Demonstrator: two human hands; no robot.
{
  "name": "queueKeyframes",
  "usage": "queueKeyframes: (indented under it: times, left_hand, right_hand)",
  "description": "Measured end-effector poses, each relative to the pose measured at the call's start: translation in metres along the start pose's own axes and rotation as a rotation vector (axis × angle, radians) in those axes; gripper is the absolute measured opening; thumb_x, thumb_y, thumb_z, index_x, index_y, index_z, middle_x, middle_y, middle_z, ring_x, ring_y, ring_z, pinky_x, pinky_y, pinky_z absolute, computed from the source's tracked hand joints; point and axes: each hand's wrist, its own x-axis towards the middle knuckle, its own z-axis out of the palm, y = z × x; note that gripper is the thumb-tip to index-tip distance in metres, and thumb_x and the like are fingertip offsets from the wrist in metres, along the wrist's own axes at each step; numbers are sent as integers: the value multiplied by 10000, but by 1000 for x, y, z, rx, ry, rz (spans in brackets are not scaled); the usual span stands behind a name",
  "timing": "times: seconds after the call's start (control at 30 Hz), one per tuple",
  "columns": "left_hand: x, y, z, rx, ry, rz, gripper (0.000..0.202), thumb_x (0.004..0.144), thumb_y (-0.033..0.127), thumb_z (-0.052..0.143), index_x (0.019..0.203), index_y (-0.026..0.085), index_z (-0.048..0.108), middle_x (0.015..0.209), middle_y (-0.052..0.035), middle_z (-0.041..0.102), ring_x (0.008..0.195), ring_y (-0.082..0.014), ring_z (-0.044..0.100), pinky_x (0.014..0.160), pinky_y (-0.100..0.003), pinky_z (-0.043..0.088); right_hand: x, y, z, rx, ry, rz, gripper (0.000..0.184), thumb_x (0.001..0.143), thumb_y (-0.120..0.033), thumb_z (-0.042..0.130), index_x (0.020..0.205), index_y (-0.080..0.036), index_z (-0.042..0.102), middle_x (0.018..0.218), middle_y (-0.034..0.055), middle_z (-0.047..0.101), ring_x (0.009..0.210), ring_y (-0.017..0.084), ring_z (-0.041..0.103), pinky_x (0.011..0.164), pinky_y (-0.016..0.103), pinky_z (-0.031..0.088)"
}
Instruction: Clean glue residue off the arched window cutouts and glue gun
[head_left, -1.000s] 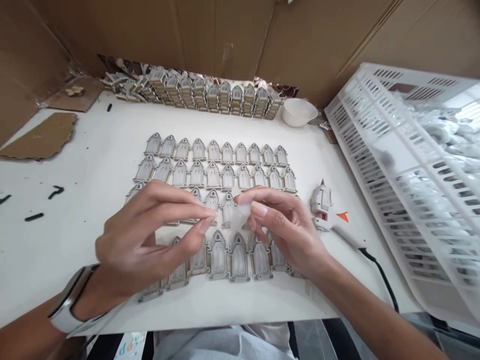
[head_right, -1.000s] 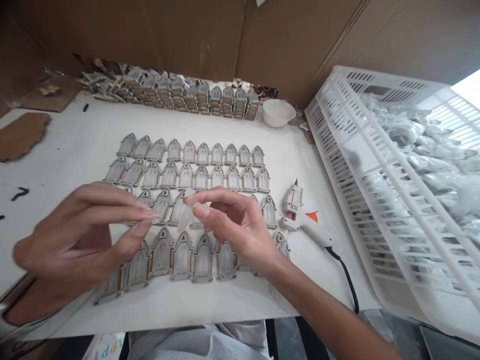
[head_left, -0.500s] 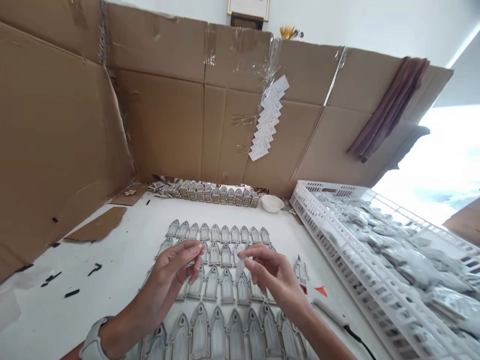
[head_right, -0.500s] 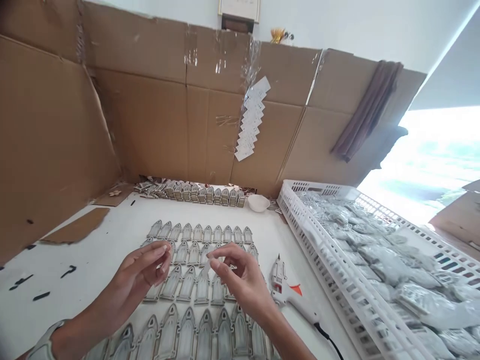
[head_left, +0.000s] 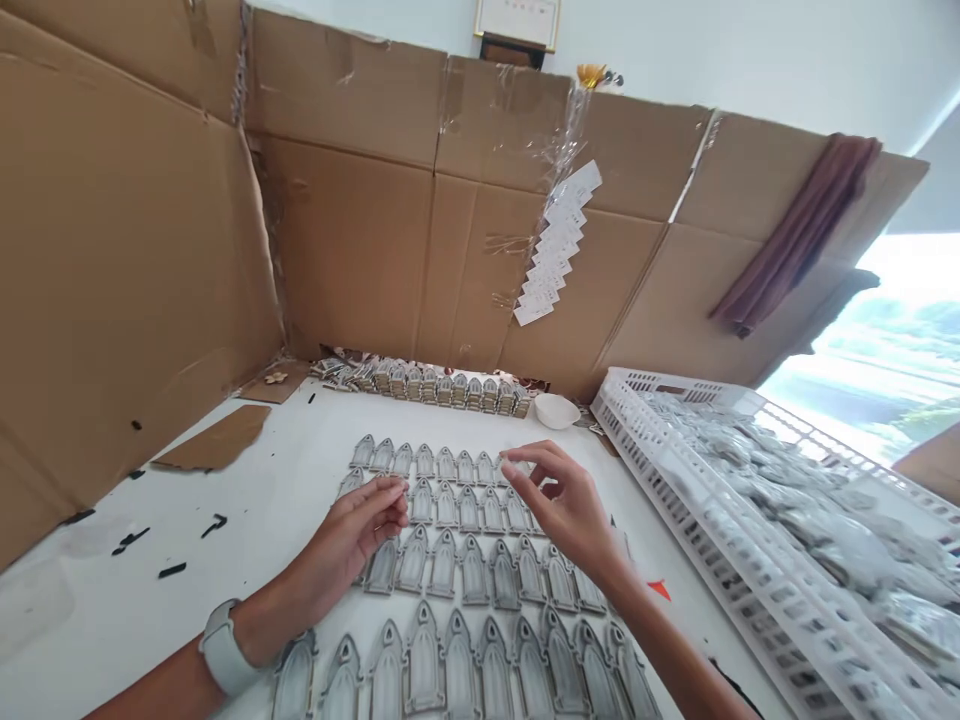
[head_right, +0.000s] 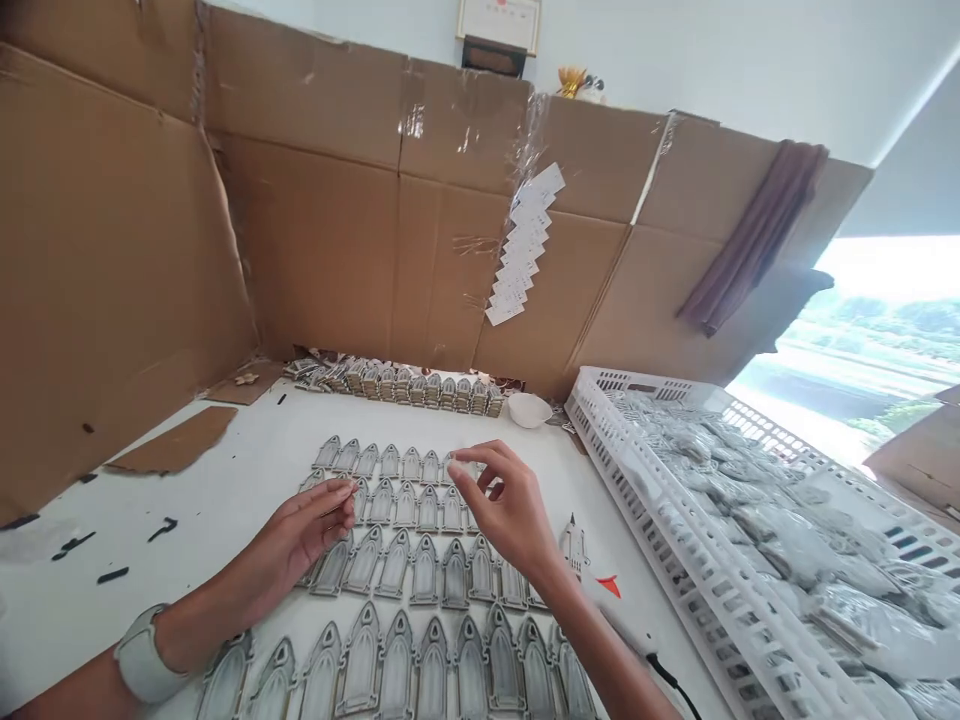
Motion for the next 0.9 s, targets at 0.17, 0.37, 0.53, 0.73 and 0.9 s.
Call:
queueKeyframes:
  times: [0.17,0.37,0.53,0.73,0.9]
  left_hand:
    - [-15,0,13,-31,-94,-66,320,1053,465,897,1084,160,804,1054,-62,810,1023,-221,792,975,-393,693]
    - [-35,2,36,-74,-185,-256,421,914,558,1028,1085,202,884,984,-74,859,972,-206,810,903,-273,671]
    - [-40,2,37,-31,-237,-362,334,995,558,959,1185,288,912,1010,-40,897,977,-184,848,901,-221,683]
    - [-38,5,38,-52,-301,-450,205,1052,477,905,1165,313,952,1049,-37,922,990,-182,870,900,-186,697]
    - [-39,14,38,-194,-352,-587,145,1056,409,899,992,288,947,939,-6,894,881,-145,828,837,-162,678]
  right_hand:
    - [-26,-7,18,-17,-70,-92,182,1082,-389,828,1118,-240,924,1060,81,854,660,122,739,513,212,578]
    - [-56,-7,19,-31,-124,-174,169,1075,-248,844,1240,-227,872,1114,50,818,718,104,742,567,223,618]
    - [-63,-9,10,-275,-150,-349,223,1064,-146,857,1285,-125,838,1154,95,825,949,153,817,802,274,702]
    - [-71,-8,-6,-363,-156,-268,205,1047,-108,868,1244,-158,838,1115,85,819,945,165,805,834,279,700]
    - [-76,-19,-20,-445,-195,-135,265,1033,-150,894,1272,-258,863,1123,67,844,863,211,833,760,339,710]
